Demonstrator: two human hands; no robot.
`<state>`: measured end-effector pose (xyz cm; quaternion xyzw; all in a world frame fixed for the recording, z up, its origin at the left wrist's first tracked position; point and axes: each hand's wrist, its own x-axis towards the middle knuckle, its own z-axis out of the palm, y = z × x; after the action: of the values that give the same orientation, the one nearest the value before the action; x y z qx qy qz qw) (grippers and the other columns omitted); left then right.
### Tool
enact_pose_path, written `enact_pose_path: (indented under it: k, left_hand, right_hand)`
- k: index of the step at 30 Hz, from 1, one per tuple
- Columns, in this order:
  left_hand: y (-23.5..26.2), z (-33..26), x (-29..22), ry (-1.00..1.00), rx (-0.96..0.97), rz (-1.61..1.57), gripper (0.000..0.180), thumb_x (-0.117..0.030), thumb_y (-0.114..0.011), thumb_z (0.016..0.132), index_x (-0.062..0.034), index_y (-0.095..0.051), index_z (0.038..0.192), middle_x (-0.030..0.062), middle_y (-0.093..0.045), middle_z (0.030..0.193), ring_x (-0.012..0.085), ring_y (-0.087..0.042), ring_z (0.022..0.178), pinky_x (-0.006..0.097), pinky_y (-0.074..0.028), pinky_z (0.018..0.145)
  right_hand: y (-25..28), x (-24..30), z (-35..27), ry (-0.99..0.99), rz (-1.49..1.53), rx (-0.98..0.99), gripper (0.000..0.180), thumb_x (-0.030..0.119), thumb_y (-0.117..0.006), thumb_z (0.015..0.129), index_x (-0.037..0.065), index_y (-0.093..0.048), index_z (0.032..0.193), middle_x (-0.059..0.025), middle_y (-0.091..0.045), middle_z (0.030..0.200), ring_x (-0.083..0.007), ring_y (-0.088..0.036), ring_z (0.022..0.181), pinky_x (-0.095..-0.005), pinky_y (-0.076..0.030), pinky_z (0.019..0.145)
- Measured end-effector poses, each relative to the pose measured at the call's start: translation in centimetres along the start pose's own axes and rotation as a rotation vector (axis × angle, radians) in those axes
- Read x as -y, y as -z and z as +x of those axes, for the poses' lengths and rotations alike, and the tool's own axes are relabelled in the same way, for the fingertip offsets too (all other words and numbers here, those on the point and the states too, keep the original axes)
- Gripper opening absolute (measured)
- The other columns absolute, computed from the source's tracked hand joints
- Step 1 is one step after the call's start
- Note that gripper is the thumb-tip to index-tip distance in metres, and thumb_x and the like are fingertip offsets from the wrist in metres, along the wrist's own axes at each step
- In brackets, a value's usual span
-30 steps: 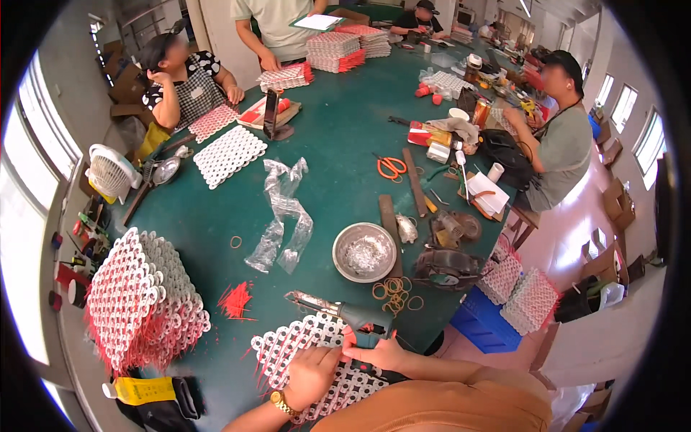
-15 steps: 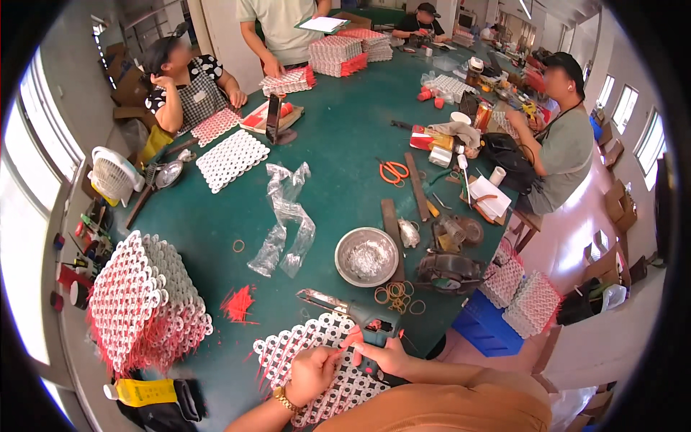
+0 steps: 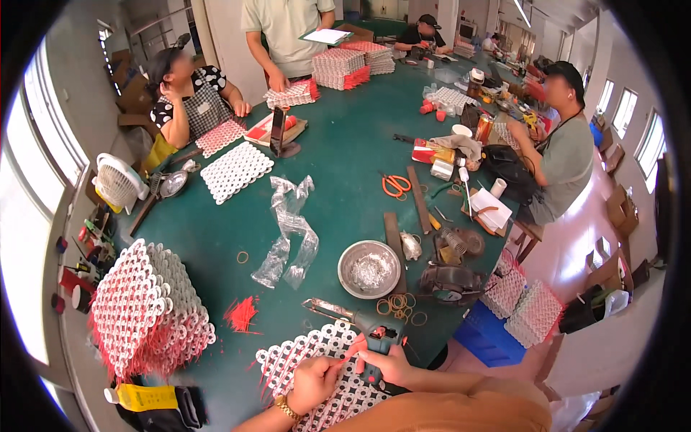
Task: The person inserts wires into a sheet of circular circuit boards and solders them using a soldering iron.
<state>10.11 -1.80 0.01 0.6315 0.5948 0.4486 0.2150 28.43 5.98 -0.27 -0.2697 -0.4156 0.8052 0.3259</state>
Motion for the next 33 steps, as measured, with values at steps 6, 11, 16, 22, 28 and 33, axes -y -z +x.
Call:
enact_pose_path:
  k: [6,11,16,22,28,33]
  left_hand:
    - [0.0,0.1,0.0,0.007,-0.024,0.031,0.004,-0.006,-0.070,0.082,-0.0050,-0.066,0.082,0.0114,-0.064,0.067,0.0284,-0.063,0.057,0.036,-0.049,0.054]
    - [-0.1,0.0,0.2,0.000,-0.052,0.047,0.005,-0.005,-0.070,0.082,-0.0046,-0.065,0.083,0.0117,-0.064,0.069,0.0287,-0.063,0.058,0.036,-0.049,0.054]
    - [0.2,0.1,-0.4,0.065,-0.045,0.006,0.004,-0.004,-0.069,0.083,-0.0039,-0.065,0.084,0.0105,-0.063,0.067,0.0243,-0.062,0.055,0.033,-0.048,0.051]
    - [0.2,0.1,-0.4,0.072,-0.042,-0.038,0.005,-0.004,-0.070,0.083,-0.0039,-0.066,0.084,0.0097,-0.064,0.068,0.0225,-0.061,0.054,0.032,-0.047,0.051]
    - [0.1,-0.1,0.4,0.051,-0.056,-0.024,0.004,-0.005,-0.070,0.084,-0.0042,-0.066,0.085,0.0100,-0.064,0.067,0.0229,-0.061,0.055,0.031,-0.048,0.051]
    - [0.1,-0.2,0.0,0.067,-0.074,-0.028,0.004,-0.007,-0.069,0.085,-0.0034,-0.067,0.086,0.0101,-0.064,0.067,0.0215,-0.062,0.056,0.031,-0.048,0.052]
  right_hand:
    - [0.3,-0.6,0.1,0.017,0.021,-0.003,0.025,0.007,-0.058,0.094,0.001,-0.050,0.117,-0.0130,-0.067,0.107,-0.0157,-0.065,0.071,-0.0292,-0.052,0.064]
    - [0.0,-0.1,0.1,0.033,0.020,0.004,0.024,0.007,-0.057,0.095,0.001,-0.050,0.117,-0.0137,-0.067,0.110,-0.0154,-0.064,0.071,-0.0285,-0.052,0.067]
    - [-0.2,0.1,0.0,0.013,0.054,-0.006,0.022,0.007,-0.056,0.095,0.000,-0.053,0.116,-0.0121,-0.066,0.110,-0.0146,-0.064,0.074,-0.0285,-0.052,0.069]
    - [-0.6,0.1,0.0,0.080,-0.063,0.005,0.015,0.009,-0.055,0.096,0.000,-0.062,0.106,-0.0062,-0.064,0.104,-0.0133,-0.064,0.077,-0.0283,-0.052,0.070]
    - [-0.7,0.2,0.0,0.074,-0.067,0.000,0.015,0.009,-0.056,0.095,-0.001,-0.061,0.106,-0.0065,-0.064,0.104,-0.0135,-0.065,0.078,-0.0278,-0.052,0.071]
    - [0.2,-0.9,0.3,0.097,-0.062,0.008,0.025,0.004,-0.058,0.093,0.003,-0.052,0.117,-0.0168,-0.065,0.104,-0.0200,-0.067,0.076,-0.0318,-0.054,0.066]
